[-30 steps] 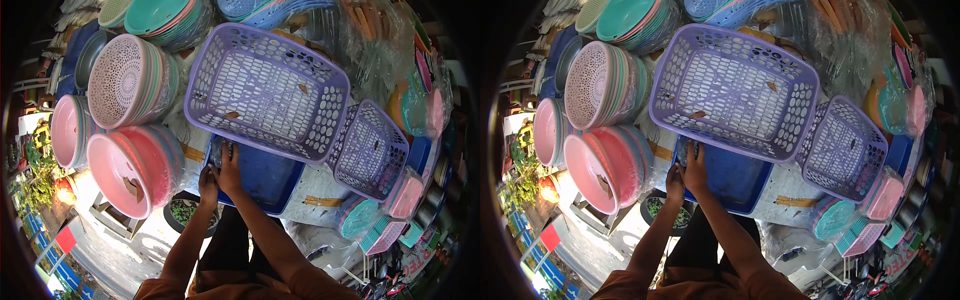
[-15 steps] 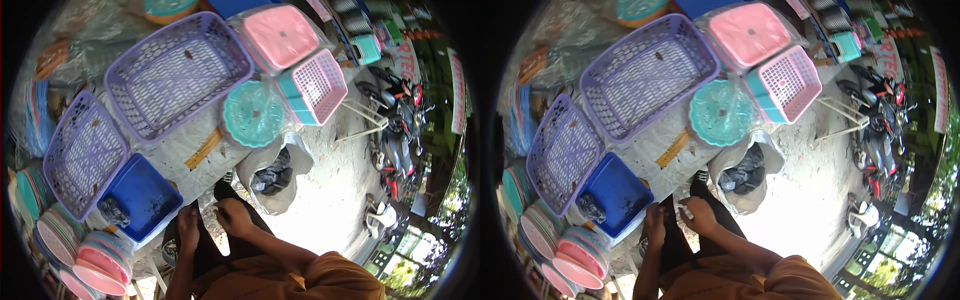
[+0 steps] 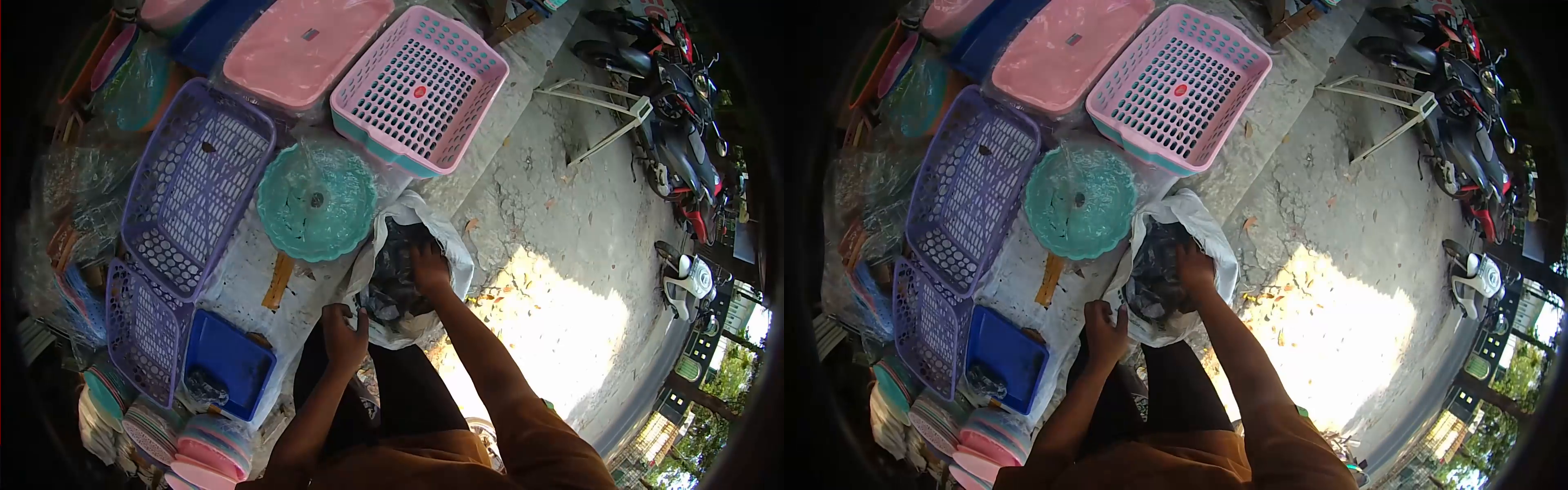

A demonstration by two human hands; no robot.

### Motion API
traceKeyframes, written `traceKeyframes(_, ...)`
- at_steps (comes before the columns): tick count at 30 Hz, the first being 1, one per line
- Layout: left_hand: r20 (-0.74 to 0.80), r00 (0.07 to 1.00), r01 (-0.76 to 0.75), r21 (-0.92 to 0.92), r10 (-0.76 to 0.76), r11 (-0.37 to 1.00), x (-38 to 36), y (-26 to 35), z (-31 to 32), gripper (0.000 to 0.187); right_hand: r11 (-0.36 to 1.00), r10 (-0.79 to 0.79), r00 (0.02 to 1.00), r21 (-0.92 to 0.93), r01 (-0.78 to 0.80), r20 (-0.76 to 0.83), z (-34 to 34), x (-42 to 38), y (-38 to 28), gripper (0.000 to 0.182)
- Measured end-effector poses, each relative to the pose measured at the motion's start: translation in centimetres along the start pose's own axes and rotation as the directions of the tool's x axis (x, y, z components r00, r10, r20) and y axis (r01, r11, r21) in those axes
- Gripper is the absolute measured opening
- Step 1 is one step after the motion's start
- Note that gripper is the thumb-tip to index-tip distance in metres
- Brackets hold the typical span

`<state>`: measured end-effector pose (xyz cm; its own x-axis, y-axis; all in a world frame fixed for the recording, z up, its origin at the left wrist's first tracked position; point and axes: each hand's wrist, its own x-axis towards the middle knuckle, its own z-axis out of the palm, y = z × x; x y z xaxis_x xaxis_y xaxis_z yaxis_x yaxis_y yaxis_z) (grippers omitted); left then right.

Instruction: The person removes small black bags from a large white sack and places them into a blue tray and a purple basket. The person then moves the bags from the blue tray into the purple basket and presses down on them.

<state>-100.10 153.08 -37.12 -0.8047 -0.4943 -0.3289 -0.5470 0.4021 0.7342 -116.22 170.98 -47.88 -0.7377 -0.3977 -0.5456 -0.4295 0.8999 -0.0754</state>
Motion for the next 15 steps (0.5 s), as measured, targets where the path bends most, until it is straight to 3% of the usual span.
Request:
traceKeyframes(2, -0.029, 0.999, -0.024, -0.005, 0.024, 1.000, 0.2, 0.6, 0.2, 0.025, 0.998, -0.045, 0.997, 0.028, 0.047, -0.066, 0.2, -0.1, 0.6, 0.045)
traceKeyframes(4, -0.085, 0.991, -0.106, -0.012, 0.104, 0.994, -0.1, 0.7, 0.6, 0.024, 0.969, 0.014, 0.999, 0.248, -0.025, 0.048, -1.7, -0.8, 0.6, 0.037)
traceKeyframes(8, -0.046, 0.993, -0.112, -0.086, 0.108, 0.990, -0.5, 2.0, 1.8, 0.023, 0.946, -0.004, 0.998, 0.323, -0.015, 0.056, -3.2, -3.6, 1.4, 0.036)
traceKeyframes(10, -0.028, 0.990, -0.141, -0.251, 0.138, 0.958, -0.4, 2.7, 2.6, 0.025, 0.847, -0.091, 0.942, 0.472, 0.245, -0.324, -6.2, -6.1, 1.0, 0.043)
traceKeyframes(11, 0.038, 0.994, -0.077, -0.371, 0.098, 0.925, -0.6, 1.8, 3.6, 0.035, 0.849, -0.102, 0.941, 0.465, 0.251, -0.321, -7.5, -7.3, 0.7, 0.043)
traceKeyframes(12, 0.029, 0.995, -0.073, -0.378, 0.090, 0.923, -0.7, 1.8, 4.3, 0.035, 0.824, -0.081, 0.948, 0.515, 0.238, -0.308, -8.8, -8.4, 0.3, 0.046)
traceKeyframes(14, 0.199, 0.977, 0.200, -0.743, -0.074, 0.639, -0.7, 2.0, 5.4, 0.053, 0.800, -0.078, 0.953, 0.552, 0.235, -0.293, -11.7, -10.8, -1.0, 0.050)
traceKeyframes(15, 0.185, 0.979, 0.195, -0.752, -0.082, 0.630, -0.8, 1.0, 6.2, 0.053, 0.708, -0.031, 0.969, 0.679, 0.193, -0.244, -13.4, -12.0, -2.0, 0.049)
